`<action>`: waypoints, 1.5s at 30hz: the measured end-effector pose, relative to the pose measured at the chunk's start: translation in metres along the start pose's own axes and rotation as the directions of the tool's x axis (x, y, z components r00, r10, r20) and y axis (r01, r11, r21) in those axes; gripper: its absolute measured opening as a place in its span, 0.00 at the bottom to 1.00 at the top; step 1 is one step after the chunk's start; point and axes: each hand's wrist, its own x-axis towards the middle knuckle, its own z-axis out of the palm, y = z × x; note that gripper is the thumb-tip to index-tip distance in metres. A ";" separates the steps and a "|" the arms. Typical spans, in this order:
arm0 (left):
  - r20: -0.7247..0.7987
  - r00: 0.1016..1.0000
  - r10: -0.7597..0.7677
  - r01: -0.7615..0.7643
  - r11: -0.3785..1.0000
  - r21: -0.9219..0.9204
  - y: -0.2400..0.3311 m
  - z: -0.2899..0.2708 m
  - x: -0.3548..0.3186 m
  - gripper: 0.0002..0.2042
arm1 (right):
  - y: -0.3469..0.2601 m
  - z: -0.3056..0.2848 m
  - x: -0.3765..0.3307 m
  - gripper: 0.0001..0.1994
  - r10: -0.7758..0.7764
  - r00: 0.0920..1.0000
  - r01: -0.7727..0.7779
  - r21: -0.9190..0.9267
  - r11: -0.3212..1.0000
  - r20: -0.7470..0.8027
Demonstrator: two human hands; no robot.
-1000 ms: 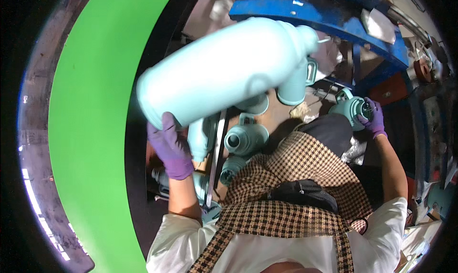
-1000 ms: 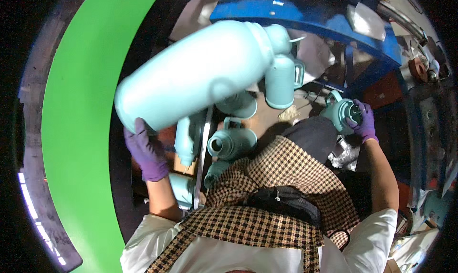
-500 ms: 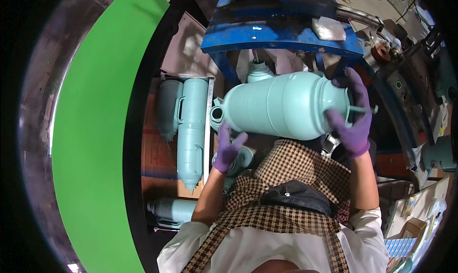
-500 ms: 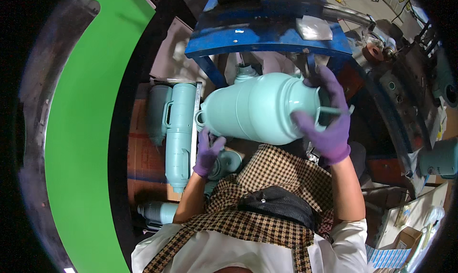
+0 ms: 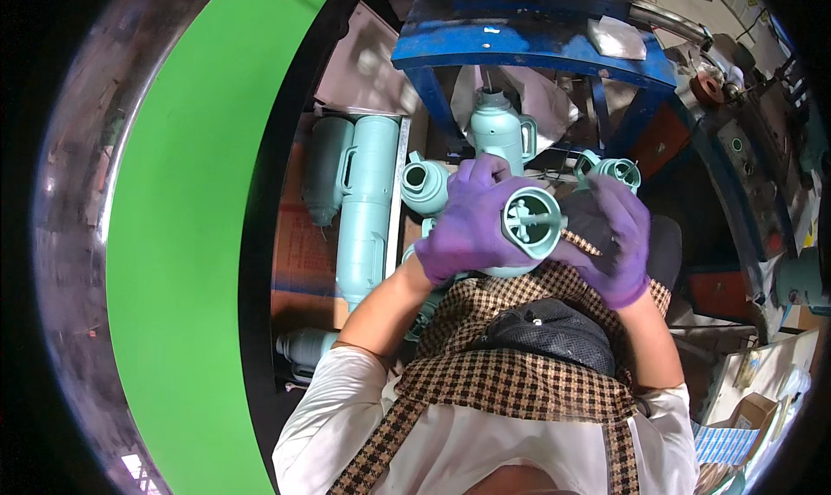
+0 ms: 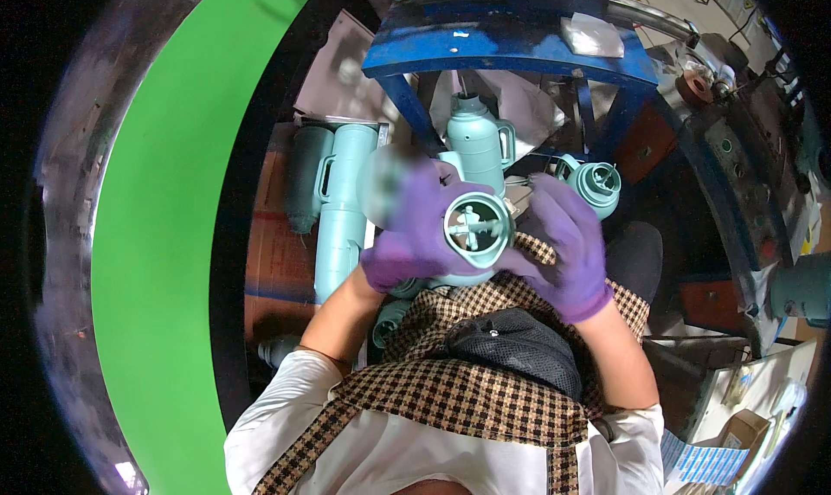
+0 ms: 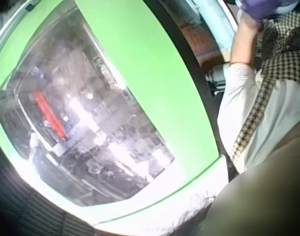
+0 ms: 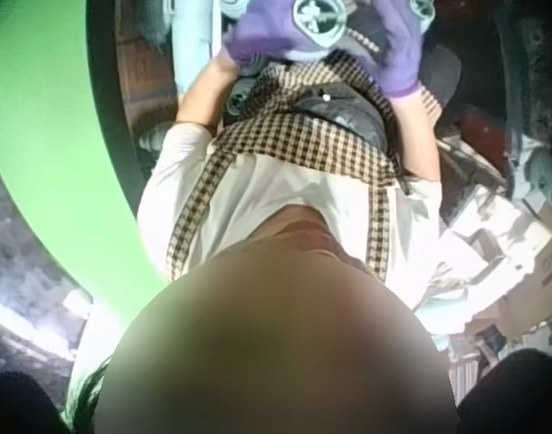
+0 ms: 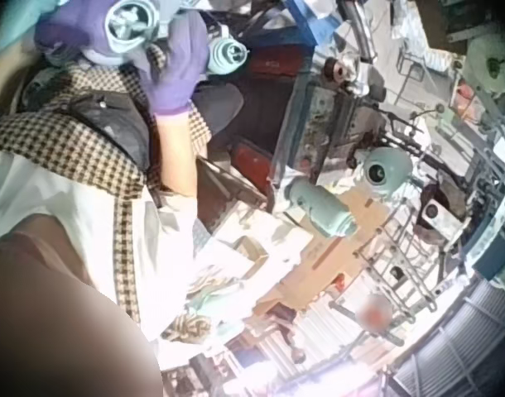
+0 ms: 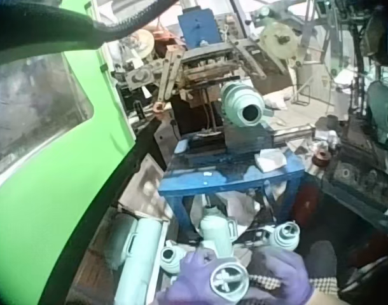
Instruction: The person assembles light green thermos bottles by inserting white plastic stoppers into the openings and placing them into a cardboard box. The person also handles the thermoses to place them on a nearby table.
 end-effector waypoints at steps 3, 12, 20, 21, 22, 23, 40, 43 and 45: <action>-0.298 0.935 0.194 -0.142 0.972 0.186 -0.017 0.030 0.006 0.32 | -0.019 -0.022 -0.013 0.29 0.012 0.948 0.016 -0.087 0.996 0.318; -0.126 0.934 0.333 -0.286 0.912 0.293 -0.029 0.120 0.017 0.22 | -0.012 -0.011 -0.084 0.17 0.603 0.656 -0.502 -0.334 0.798 0.454; 0.008 0.774 0.633 -0.565 0.684 0.461 0.018 0.137 0.051 0.16 | -0.013 -0.049 -0.086 0.24 0.627 0.503 -0.540 -0.350 0.766 0.596; 0.053 0.802 0.595 -0.536 0.679 0.502 0.022 0.130 0.050 0.17 | -0.026 -0.049 -0.095 0.27 0.604 0.659 -0.555 -0.253 0.792 0.447; -0.027 0.762 0.647 -0.542 0.661 0.519 0.009 0.130 0.056 0.21 | -0.036 -0.055 -0.103 0.31 0.564 0.781 -0.540 -0.164 0.825 0.267; -0.052 0.754 0.655 -0.560 0.681 0.472 0.007 0.124 0.062 0.22 | -0.053 -0.068 -0.109 0.33 0.604 0.761 -0.594 -0.120 0.796 0.237; 0.317 0.655 0.686 -0.753 0.557 0.350 0.019 0.096 0.078 0.33 | -0.369 -0.280 -0.553 0.32 0.026 -0.686 -0.298 0.248 -0.922 -0.727; 0.264 0.690 0.674 -0.718 0.591 0.368 0.015 0.098 0.079 0.35 | -0.375 -0.297 -0.576 0.22 0.145 -0.658 -0.163 -0.048 -0.985 -0.739; 0.195 0.701 0.686 -0.706 0.630 0.324 0.014 0.092 0.083 0.34 | -0.385 -0.328 -0.579 0.19 0.264 -0.692 -0.103 -0.270 -0.957 -0.672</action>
